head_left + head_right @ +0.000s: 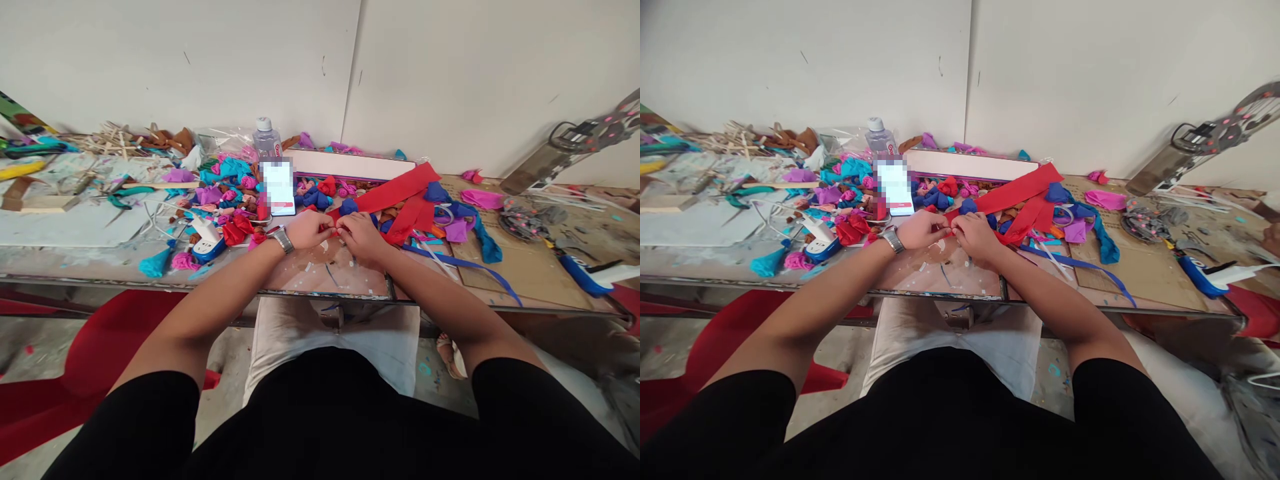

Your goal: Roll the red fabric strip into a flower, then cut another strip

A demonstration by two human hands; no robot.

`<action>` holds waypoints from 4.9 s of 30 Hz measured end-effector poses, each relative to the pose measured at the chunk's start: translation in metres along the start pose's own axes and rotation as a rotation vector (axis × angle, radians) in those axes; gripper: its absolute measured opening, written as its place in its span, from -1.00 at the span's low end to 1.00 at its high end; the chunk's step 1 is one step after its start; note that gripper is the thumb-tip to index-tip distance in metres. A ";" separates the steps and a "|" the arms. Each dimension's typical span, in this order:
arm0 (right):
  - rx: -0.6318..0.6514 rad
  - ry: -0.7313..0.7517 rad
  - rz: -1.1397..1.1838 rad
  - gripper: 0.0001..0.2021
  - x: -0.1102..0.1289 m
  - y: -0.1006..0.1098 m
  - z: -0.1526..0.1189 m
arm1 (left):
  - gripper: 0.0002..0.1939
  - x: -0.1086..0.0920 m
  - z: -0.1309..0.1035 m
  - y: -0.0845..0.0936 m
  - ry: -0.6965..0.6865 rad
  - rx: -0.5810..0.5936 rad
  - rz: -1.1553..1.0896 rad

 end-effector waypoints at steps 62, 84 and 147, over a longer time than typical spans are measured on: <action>-0.100 -0.037 0.103 -0.81 -0.008 0.012 0.002 | -0.70 0.006 -0.001 -0.004 0.022 -0.011 -0.113; -0.081 -0.035 0.087 -0.74 -0.006 0.011 0.002 | -0.79 0.011 -0.002 -0.009 0.059 0.017 -0.097; -0.075 -0.067 0.146 -0.76 -0.010 0.011 0.003 | -0.71 0.005 -0.001 -0.005 0.047 0.064 -0.020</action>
Point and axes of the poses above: each hand's wrist, its own z-axis towards the middle knuckle, its own y-axis out of the back of the hand, x = y × z, the point moved 10 cm from there along z, towards the middle knuckle, and after that the axes turned 12 degrees about -y, right-handed, at the moved point
